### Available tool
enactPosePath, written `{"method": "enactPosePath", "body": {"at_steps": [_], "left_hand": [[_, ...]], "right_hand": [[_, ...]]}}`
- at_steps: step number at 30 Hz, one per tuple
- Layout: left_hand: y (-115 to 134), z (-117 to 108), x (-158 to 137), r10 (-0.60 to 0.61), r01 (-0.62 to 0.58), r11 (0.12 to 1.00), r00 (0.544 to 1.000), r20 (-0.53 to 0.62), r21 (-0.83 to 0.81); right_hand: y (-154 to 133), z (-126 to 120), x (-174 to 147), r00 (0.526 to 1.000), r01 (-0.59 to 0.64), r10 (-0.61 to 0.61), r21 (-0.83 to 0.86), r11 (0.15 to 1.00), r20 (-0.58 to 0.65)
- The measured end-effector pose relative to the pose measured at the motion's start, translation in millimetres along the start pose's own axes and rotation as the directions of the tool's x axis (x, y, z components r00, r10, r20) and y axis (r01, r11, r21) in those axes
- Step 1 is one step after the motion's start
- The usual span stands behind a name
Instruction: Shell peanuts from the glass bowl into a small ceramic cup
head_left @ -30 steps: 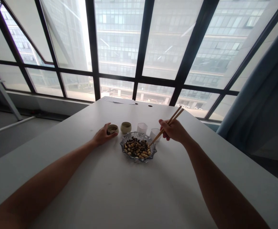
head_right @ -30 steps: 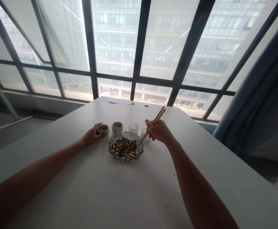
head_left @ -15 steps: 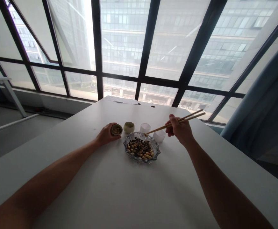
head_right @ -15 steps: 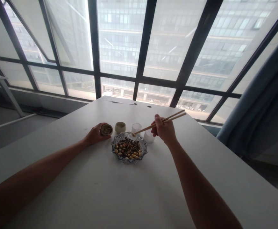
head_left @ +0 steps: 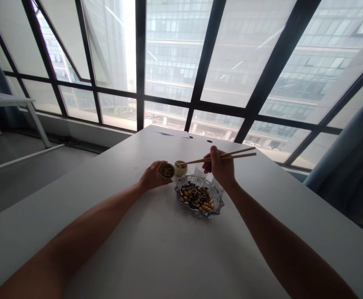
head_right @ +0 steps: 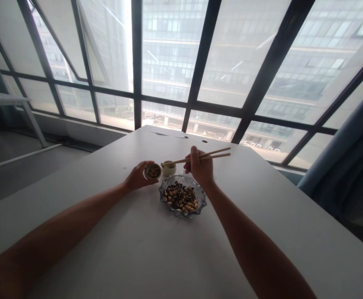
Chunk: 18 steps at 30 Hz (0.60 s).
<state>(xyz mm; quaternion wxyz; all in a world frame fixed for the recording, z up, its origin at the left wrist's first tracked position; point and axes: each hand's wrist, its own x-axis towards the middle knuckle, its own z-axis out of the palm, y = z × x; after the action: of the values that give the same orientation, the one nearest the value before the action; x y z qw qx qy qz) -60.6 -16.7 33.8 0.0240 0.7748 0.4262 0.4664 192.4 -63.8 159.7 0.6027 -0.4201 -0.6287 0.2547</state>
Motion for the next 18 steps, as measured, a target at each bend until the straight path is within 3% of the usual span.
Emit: {"method": "enactPosePath", "body": {"at_steps": [3,7,15,18], "left_hand": [[1.4,-0.3,0.0,0.018,-0.018,1.0,1.0,0.006,-0.002],[2.0,-0.4,0.6,0.027,-0.027,1.0,0.999,0.024,-0.009],[3.2,0.7,1.3,0.0,0.001,1.0,0.999,0.035,-0.022],[5.8,-0.5,1.1,-0.029,0.03,0.999,0.998,0.047,-0.024]], "right_hand": [[3.6,30.4,3.2,0.993,0.02,-0.021,0.015,1.0,0.113],[10.2,51.6,3.8,0.986,0.01,-0.005,-0.033,0.999,0.164],[6.7,48.0,0.6,0.993,0.029,-0.021,-0.07,0.997,0.113],[12.0,43.6,-2.5,0.983,0.096,-0.078,-0.103,0.99,0.168]]}}
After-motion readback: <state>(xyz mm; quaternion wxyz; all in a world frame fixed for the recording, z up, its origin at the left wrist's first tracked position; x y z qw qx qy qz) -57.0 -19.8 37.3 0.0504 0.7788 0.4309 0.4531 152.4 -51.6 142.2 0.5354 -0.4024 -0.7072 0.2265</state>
